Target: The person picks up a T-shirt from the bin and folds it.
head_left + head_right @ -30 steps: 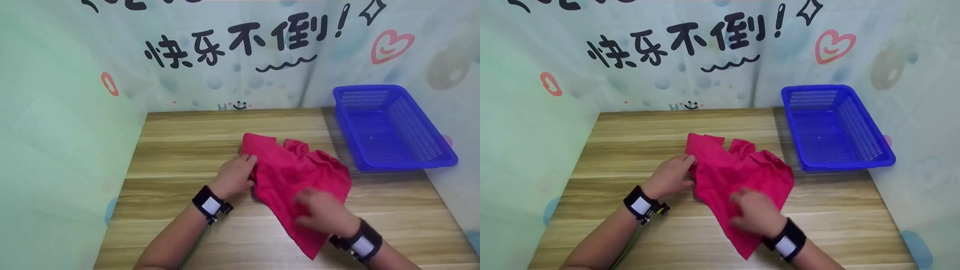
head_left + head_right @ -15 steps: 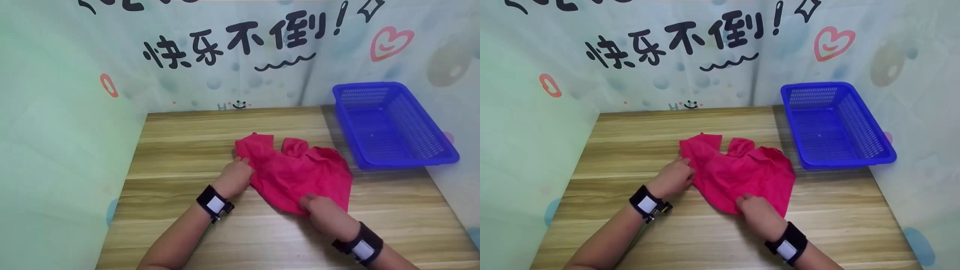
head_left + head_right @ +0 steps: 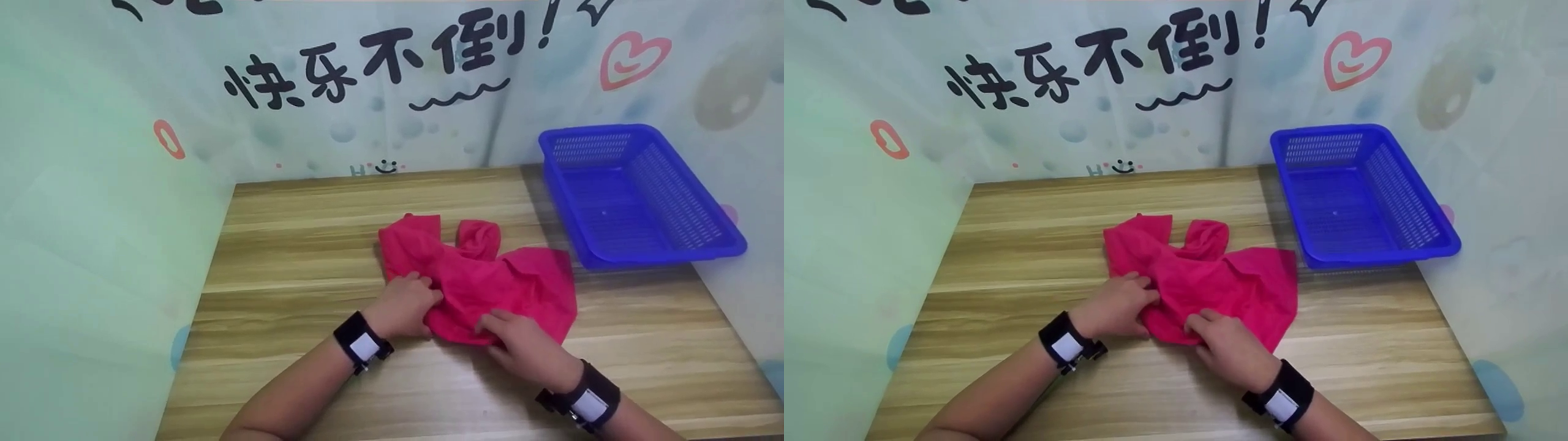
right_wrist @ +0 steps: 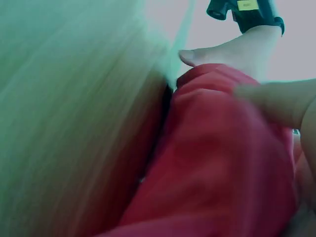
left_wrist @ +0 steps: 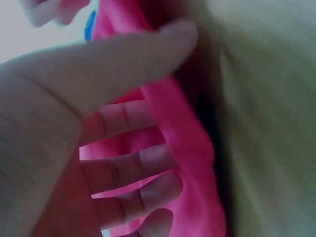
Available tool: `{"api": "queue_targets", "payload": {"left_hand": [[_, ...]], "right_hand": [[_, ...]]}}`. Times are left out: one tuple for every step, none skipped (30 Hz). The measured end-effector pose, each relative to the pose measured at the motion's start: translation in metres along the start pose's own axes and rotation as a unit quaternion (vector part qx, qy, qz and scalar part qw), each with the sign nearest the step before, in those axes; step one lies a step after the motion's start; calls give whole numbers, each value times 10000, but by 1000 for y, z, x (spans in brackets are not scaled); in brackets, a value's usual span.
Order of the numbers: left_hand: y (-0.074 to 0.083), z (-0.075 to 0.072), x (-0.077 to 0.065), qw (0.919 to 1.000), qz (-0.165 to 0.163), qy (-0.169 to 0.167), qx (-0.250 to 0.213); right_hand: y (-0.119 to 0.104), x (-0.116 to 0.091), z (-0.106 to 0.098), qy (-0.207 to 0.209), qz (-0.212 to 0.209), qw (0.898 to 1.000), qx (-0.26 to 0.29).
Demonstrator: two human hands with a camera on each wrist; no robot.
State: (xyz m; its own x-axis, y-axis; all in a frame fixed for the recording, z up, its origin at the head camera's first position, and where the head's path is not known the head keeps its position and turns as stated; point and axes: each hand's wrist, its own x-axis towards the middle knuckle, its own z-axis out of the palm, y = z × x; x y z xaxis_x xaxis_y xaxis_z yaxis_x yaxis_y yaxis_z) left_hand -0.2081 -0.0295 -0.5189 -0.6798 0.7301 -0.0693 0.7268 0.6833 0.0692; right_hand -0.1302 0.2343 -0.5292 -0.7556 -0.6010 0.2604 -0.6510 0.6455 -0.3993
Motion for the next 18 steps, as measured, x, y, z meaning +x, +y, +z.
{"api": "queue_targets", "payload": {"left_hand": [[0,1,0,10000,-25,-33,1],[0,2,0,10000,-71,-49,12],[-1,3,0,9999,-113,-54,44],[-2,3,0,9998,-173,-37,75],[-3,3,0,9997,-237,14,116],[-5,2,0,9994,-301,96,144],[-7,1,-1,9990,-356,187,167],[-9,0,-1,9986,-393,288,198],[-10,-1,-2,9982,-420,386,200],[-12,-2,-3,9976,-451,474,205],[-13,-4,-4,9971,-489,543,224],[-13,-5,-5,9965,-526,595,254],[-13,-6,-6,9961,-555,620,287],[-11,-8,-7,9959,-575,631,298],[-8,-9,-9,9961,-562,621,282],[-5,-11,-10,9966,-508,601,259],[0,-12,-12,9973,-397,577,222],[5,-13,-13,9980,-225,565,161]], "right_hand": [[-1,0,0,98,-80,9999,34],[-1,0,0,192,-152,9997,74],[-1,-1,-1,262,-190,9994,94],[-2,-2,-2,305,-211,9993,106],[-2,-2,-4,310,-184,9993,95],[-3,-3,-6,283,-114,9995,45],[-3,-4,-8,219,-9,9998,-30],[-4,-5,-10,109,132,9998,-140],[-4,-7,-13,-51,297,9992,-268],[-5,-8,-16,-237,464,9979,-391],[-5,-9,-18,-439,610,9960,-490],[-5,-10,-20,-642,727,9939,-529],[-5,-11,-20,-835,812,9920,-492],[-6,-11,-20,-984,860,9906,-398],[-6,-10,-19,-1064,871,9902,-261],[-7,-9,-17,-1079,859,9904,-92],[-7,-8,-14,-1035,818,9912,95],[-8,-6,-11,-942,777,9921,284]]}}
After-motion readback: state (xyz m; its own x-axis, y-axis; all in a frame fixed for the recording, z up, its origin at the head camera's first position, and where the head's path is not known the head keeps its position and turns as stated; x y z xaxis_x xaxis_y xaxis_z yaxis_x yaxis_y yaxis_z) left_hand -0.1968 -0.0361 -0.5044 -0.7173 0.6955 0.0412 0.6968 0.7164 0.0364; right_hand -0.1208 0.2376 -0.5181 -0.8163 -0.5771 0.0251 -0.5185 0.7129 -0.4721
